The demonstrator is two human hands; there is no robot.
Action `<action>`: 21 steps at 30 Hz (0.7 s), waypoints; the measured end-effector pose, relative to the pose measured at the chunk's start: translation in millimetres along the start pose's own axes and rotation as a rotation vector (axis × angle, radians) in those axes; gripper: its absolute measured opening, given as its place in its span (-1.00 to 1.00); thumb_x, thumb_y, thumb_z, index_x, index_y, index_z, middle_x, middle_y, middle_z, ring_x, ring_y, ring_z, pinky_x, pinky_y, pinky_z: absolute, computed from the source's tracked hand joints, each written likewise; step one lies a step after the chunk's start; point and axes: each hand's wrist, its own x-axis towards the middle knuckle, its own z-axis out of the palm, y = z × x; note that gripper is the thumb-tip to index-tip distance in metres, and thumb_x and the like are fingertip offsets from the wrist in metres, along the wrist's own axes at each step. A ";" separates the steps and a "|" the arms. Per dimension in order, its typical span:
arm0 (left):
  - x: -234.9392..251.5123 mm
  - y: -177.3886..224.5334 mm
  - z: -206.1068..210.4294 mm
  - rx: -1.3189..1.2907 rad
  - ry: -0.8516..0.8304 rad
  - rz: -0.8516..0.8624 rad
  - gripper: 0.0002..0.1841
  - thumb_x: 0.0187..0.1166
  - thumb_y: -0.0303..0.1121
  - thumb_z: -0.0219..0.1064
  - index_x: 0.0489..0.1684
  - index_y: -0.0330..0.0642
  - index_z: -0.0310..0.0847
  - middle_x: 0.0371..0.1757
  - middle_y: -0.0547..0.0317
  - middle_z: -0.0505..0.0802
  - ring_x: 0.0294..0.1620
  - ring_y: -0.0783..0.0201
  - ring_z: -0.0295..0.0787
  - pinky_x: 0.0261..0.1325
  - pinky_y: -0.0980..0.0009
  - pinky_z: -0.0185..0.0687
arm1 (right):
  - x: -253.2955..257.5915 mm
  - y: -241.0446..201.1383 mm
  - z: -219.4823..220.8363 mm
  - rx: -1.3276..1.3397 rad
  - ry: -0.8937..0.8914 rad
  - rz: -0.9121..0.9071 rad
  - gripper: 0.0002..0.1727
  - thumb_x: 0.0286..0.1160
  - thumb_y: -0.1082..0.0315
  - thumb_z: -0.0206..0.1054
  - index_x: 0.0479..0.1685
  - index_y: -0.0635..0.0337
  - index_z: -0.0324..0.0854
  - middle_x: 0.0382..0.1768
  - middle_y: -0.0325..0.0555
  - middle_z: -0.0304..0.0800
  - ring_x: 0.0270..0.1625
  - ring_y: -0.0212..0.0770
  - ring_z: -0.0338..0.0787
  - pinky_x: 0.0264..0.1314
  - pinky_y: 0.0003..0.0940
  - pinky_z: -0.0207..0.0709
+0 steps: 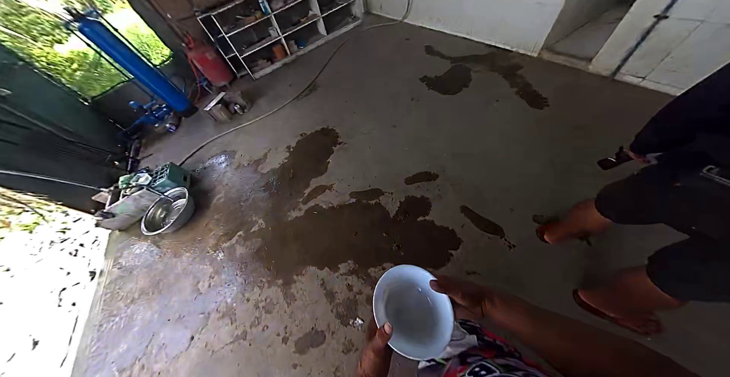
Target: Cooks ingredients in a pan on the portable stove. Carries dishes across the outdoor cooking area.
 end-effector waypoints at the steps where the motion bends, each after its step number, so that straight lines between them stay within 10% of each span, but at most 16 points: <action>1: 13.4 12.6 -14.6 -0.015 0.003 0.012 0.24 -0.07 0.29 0.76 0.59 -0.29 0.14 0.16 0.07 0.88 0.15 0.21 0.89 0.28 0.13 0.82 | 27.5 -8.7 4.5 0.034 -0.005 -0.006 -0.01 0.16 -0.43 0.54 0.52 0.01 0.40 0.20 -0.15 0.84 0.24 -0.17 0.84 0.32 -0.16 0.74; 4: 51.1 53.9 -58.0 -0.082 0.172 0.061 0.27 -0.09 0.28 0.77 0.60 -0.29 0.10 0.16 0.03 0.87 0.12 0.18 0.90 0.24 0.12 0.84 | 123.7 -41.3 20.1 0.030 -0.075 0.030 -0.09 0.32 -0.40 0.44 0.53 0.05 0.39 0.23 -0.12 0.81 0.28 -0.15 0.82 0.36 -0.14 0.72; 10: 95.5 153.5 -187.6 -0.235 0.510 0.177 -0.19 0.53 0.09 0.27 0.64 -0.33 0.21 0.29 -0.14 0.82 0.27 0.04 0.82 0.33 -0.01 0.76 | 344.4 -125.3 108.7 -0.198 -0.356 0.251 -0.34 0.65 -0.11 0.22 0.58 0.09 0.29 0.23 -0.11 0.81 0.22 -0.14 0.84 0.28 -0.11 0.76; 21: 151.4 302.3 -351.1 -0.672 0.850 0.498 -0.19 0.50 0.12 0.31 0.65 -0.21 0.23 0.35 -0.18 0.78 0.32 -0.03 0.79 0.31 -0.07 0.76 | 673.2 -187.9 280.3 -0.574 -0.669 0.530 -0.43 0.68 0.06 0.21 0.52 0.22 0.35 0.15 -0.04 0.79 0.07 -0.16 0.86 0.10 -0.15 0.78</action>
